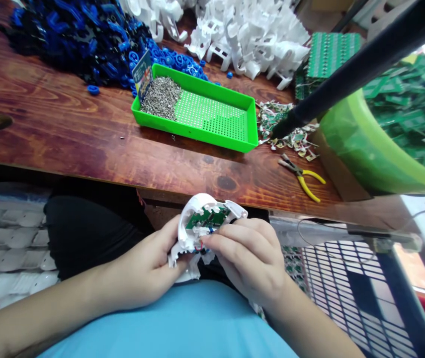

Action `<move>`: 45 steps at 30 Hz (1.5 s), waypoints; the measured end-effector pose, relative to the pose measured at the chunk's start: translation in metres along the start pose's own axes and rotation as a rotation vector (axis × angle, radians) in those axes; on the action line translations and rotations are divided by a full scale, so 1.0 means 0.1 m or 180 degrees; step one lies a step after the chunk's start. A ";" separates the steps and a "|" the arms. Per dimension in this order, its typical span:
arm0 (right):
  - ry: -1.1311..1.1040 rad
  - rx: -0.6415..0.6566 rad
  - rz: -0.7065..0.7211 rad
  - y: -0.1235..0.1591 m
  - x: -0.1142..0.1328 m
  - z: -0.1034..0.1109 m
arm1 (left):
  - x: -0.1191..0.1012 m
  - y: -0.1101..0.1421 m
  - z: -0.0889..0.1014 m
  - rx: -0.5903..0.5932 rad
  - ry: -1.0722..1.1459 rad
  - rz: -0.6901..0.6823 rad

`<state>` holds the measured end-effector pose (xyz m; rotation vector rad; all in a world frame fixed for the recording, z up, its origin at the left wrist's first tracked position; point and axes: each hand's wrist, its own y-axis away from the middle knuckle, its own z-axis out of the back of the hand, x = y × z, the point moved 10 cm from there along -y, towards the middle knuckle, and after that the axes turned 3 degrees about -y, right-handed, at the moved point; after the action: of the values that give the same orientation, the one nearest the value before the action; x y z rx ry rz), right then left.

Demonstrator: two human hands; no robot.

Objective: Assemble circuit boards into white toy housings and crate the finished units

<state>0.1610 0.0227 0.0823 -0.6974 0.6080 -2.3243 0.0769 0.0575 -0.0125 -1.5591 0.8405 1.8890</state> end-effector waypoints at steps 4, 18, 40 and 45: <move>0.0224 -0.0077 -0.0097 0.03 0.05 0.04 | -0.05 0.02 0.02 0.0016 0.0025 -0.0202; 0.0437 -0.0540 0.0000 0.08 0.12 0.05 | -0.19 0.04 0.02 -0.0157 -0.0377 -0.0644; -0.0295 -0.0518 -0.0775 0.03 -0.11 0.01 | -0.04 0.05 -0.05 0.0127 -0.0534 -0.0333; -0.0401 -0.0339 -0.1035 0.01 -0.23 -0.08 | 0.07 0.00 -0.06 0.0025 0.0264 0.0040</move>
<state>0.1718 0.0393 0.0679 -1.0514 0.6005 -2.5310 0.0795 0.0527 -0.0202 -1.6407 0.8944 1.8383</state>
